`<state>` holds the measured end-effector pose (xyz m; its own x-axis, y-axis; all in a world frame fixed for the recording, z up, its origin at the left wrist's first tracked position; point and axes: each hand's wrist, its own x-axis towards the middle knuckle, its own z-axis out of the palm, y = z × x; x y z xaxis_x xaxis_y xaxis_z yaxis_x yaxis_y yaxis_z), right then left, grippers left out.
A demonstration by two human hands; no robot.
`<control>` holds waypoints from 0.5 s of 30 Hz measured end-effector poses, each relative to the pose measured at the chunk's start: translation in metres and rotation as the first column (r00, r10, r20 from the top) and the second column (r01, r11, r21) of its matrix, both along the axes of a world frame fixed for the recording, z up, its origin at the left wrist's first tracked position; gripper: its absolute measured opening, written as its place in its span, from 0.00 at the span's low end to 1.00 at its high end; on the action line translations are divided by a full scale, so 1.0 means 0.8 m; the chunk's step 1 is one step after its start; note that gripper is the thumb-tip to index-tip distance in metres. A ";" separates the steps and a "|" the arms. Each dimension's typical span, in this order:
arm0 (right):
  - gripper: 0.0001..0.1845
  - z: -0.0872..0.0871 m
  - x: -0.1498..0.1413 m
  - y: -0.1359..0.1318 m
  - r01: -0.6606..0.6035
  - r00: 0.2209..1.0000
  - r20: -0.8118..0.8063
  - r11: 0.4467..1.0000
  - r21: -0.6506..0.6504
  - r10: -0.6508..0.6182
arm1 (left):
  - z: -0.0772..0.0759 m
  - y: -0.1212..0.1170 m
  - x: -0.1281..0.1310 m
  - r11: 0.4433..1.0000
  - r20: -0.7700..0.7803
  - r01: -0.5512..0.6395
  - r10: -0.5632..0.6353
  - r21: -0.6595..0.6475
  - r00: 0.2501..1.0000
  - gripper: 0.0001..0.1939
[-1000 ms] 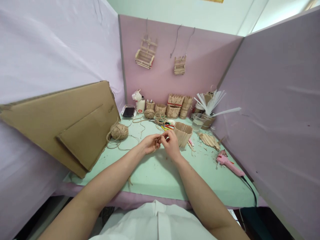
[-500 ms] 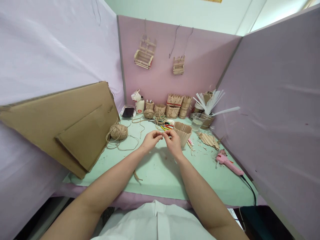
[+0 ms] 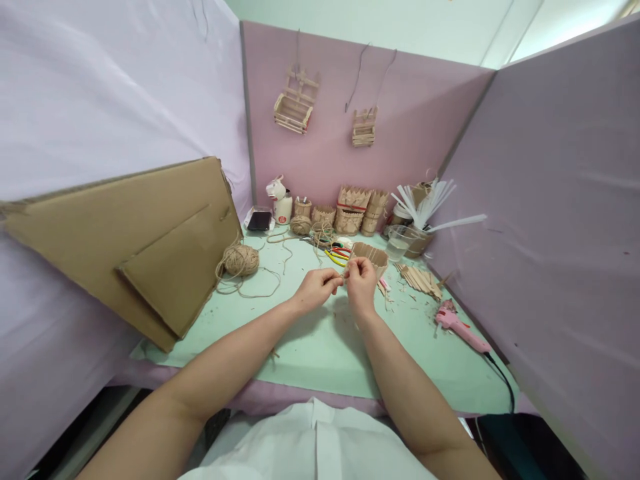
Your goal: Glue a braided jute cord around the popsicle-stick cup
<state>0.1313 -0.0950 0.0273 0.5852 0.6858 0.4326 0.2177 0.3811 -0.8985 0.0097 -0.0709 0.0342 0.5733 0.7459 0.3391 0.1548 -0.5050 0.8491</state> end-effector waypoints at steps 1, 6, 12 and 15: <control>0.08 0.002 0.000 -0.002 0.008 1.000 -0.002 1.000 0.010 -0.008 | 0.000 -0.002 0.001 1.000 0.007 0.010 -0.010 0.003 1.000 0.12; 0.08 0.006 0.002 -0.001 -0.010 1.000 -0.001 0.999 0.034 0.010 | 0.001 -0.005 -0.001 1.000 0.034 0.006 -0.006 0.014 0.999 0.12; 0.11 0.003 0.006 0.006 -0.131 0.991 0.014 0.991 -0.026 0.132 | -0.011 0.007 -0.003 0.993 0.058 -0.073 0.079 -0.095 0.995 0.12; 0.11 0.004 0.006 0.006 -0.176 0.984 -0.009 0.984 -0.020 0.175 | -0.015 0.012 0.000 0.988 0.113 -0.086 0.100 -0.125 0.989 0.13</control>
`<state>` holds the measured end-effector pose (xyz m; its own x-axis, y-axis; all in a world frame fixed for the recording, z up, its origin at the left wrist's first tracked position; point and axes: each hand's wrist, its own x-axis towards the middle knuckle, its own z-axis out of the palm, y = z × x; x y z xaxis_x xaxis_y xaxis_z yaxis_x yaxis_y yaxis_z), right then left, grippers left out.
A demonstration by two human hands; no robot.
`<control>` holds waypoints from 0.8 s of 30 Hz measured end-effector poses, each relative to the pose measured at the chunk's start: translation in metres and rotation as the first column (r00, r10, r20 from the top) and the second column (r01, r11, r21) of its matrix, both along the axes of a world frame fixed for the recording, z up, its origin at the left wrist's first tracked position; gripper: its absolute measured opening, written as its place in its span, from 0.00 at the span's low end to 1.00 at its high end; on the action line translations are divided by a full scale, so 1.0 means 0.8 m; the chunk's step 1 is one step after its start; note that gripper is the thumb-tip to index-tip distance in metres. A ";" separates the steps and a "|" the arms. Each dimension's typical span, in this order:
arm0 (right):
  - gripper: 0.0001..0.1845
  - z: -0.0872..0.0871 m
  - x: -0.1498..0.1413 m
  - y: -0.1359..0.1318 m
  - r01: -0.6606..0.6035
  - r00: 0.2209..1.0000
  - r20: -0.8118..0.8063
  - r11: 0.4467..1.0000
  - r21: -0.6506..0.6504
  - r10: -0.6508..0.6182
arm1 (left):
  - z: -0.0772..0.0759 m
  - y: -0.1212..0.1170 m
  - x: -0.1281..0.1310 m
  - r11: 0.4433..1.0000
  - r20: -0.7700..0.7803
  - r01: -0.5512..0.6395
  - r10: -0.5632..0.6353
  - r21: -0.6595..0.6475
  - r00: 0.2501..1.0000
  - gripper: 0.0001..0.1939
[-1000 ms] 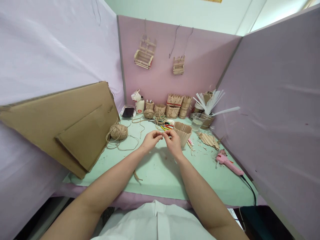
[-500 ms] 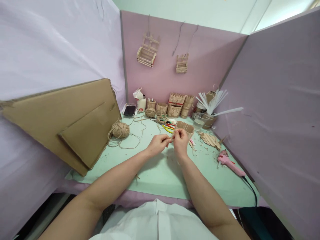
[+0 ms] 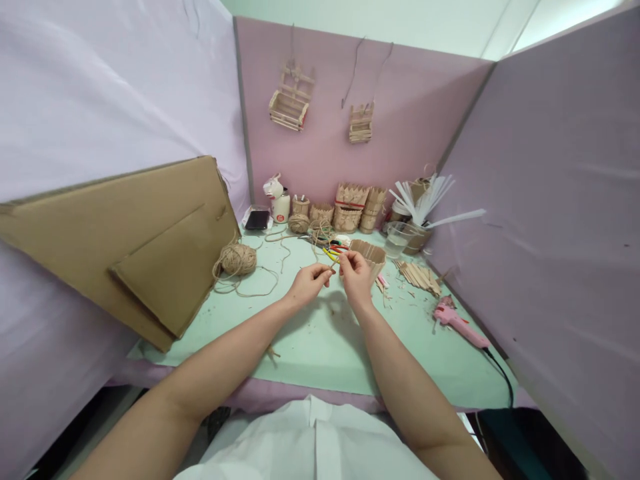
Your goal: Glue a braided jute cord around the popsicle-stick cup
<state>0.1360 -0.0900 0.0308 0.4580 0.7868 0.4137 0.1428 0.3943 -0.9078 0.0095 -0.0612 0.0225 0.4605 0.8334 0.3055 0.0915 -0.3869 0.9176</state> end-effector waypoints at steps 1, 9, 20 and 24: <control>0.11 0.001 0.000 0.000 -0.010 1.000 -0.003 1.000 0.002 0.010 | 0.000 0.001 0.000 1.000 0.014 -0.003 0.003 0.001 1.000 0.14; 0.14 0.002 -0.003 -0.001 -0.110 0.994 -0.010 0.994 0.017 0.110 | 0.006 0.002 -0.004 1.000 0.026 -0.008 0.008 -0.016 1.000 0.17; 0.20 -0.009 -0.003 0.008 -0.164 0.982 -0.117 0.974 -0.156 0.146 | 0.003 0.005 -0.002 0.999 0.084 0.038 -0.038 -0.005 0.996 0.12; 0.17 -0.009 -0.004 0.007 -0.276 0.960 -0.097 0.952 -0.136 0.264 | 0.005 0.004 -0.003 0.999 0.064 0.009 -0.011 0.033 0.998 0.11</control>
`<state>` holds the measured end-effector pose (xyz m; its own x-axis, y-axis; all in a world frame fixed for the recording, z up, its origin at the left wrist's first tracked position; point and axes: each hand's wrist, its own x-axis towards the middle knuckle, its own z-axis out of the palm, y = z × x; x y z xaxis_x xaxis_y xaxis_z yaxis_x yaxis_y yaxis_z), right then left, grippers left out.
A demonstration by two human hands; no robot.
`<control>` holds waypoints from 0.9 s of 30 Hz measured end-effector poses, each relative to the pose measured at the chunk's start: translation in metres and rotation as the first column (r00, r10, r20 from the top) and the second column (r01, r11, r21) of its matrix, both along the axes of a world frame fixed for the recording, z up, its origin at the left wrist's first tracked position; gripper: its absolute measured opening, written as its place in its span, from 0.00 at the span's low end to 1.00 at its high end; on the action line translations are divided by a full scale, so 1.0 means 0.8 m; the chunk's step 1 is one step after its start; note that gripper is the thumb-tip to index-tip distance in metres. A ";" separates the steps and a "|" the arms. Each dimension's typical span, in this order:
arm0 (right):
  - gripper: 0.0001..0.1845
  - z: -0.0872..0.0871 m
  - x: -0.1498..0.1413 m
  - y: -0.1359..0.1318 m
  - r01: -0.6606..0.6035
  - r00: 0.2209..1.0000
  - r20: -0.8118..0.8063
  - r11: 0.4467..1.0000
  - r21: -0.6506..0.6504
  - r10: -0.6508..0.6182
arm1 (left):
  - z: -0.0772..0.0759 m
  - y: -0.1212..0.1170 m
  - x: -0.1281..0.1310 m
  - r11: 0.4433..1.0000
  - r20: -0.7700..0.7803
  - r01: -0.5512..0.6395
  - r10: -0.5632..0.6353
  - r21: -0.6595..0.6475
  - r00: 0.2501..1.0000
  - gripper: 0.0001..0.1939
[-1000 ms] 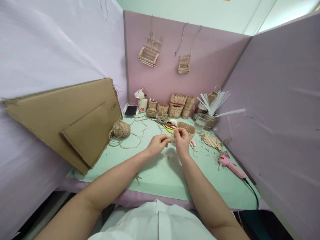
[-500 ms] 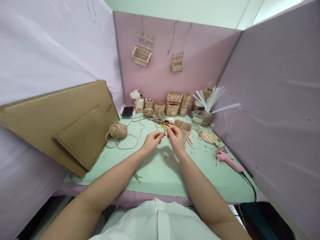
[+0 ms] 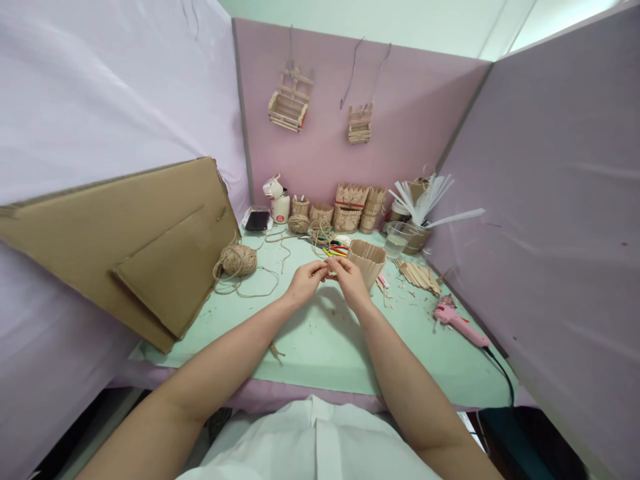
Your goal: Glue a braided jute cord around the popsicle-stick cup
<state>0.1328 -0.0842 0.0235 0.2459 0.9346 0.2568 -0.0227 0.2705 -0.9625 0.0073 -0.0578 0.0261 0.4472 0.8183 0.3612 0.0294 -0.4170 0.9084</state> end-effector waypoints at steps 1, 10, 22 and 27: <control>0.16 0.000 0.000 0.000 -0.014 1.000 0.014 1.000 0.017 0.014 | 0.000 0.000 0.000 1.000 -0.011 -0.010 0.010 0.010 1.000 0.11; 0.14 -0.004 0.004 0.000 0.001 0.997 0.082 0.998 0.064 -0.006 | -0.007 0.004 -0.001 0.999 -0.018 -0.031 0.031 -0.020 0.999 0.08; 0.18 -0.003 0.000 -0.001 -0.080 0.983 -0.168 0.997 -0.011 0.077 | -0.001 0.004 -0.001 0.999 -0.006 -0.034 0.034 0.019 0.999 0.07; 0.19 -0.002 -0.002 -0.001 -0.018 0.973 -0.231 1.000 -0.025 0.012 | -0.004 0.008 -0.001 1.000 0.030 -0.007 0.007 0.011 1.000 0.07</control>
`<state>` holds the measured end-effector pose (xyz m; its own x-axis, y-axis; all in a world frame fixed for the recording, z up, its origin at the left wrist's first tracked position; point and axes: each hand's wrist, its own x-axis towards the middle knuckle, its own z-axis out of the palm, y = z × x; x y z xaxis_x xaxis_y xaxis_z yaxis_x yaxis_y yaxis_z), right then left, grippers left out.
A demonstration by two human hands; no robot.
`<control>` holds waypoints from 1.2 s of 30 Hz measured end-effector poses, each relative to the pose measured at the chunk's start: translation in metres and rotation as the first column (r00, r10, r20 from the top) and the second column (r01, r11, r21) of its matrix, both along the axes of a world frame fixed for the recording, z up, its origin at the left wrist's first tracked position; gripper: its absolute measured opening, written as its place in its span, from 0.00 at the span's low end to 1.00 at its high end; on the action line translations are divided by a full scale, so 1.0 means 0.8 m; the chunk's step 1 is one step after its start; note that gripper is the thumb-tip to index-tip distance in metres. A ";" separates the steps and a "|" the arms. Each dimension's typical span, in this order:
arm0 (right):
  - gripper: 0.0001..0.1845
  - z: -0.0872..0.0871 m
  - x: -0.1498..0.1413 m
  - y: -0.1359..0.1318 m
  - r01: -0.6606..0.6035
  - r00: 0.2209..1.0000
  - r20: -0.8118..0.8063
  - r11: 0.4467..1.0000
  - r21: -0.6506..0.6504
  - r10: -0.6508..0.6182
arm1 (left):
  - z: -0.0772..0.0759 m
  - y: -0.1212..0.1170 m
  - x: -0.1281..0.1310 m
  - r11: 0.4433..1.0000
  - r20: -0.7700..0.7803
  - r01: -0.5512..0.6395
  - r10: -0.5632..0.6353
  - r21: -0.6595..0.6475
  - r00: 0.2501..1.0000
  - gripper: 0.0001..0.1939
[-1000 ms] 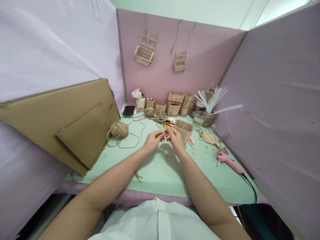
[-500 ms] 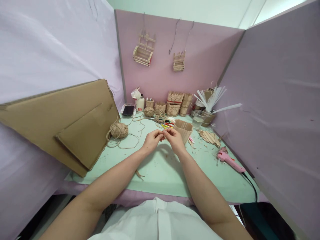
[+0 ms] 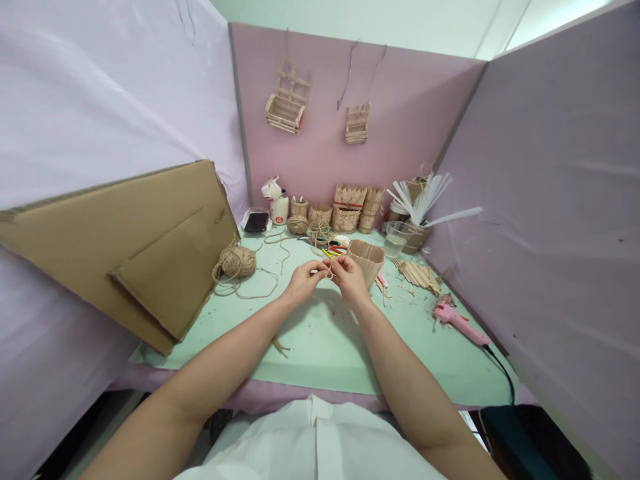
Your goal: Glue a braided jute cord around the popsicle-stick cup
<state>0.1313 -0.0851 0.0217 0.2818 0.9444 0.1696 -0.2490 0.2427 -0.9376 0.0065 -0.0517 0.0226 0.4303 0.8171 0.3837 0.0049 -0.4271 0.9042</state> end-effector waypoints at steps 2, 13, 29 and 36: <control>0.18 0.000 0.001 0.001 0.029 1.000 -0.004 1.000 0.002 -0.029 | -0.001 0.000 0.000 1.000 0.016 0.022 -0.022 0.008 1.000 0.07; 0.16 -0.008 0.006 0.010 0.127 0.991 -0.025 0.992 -0.019 -0.128 | 0.003 -0.006 0.001 0.984 0.024 0.178 -0.178 0.023 0.984 0.04; 0.13 -0.006 0.003 0.008 0.097 0.989 -0.104 0.990 -0.102 -0.107 | 0.002 -0.008 0.003 0.985 0.117 0.170 -0.169 0.003 0.979 0.08; 0.09 -0.006 -0.006 0.002 0.119 0.910 0.407 0.991 -0.057 -0.086 | -0.003 0.009 -0.001 0.990 0.128 -0.115 0.124 -0.077 0.984 0.10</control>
<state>0.1262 -0.0836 0.0169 0.3012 0.9290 0.2151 0.1758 0.1676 -0.9701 0.0059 -0.0449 0.0199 0.2775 0.8861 0.3713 -0.0692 -0.3670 0.9276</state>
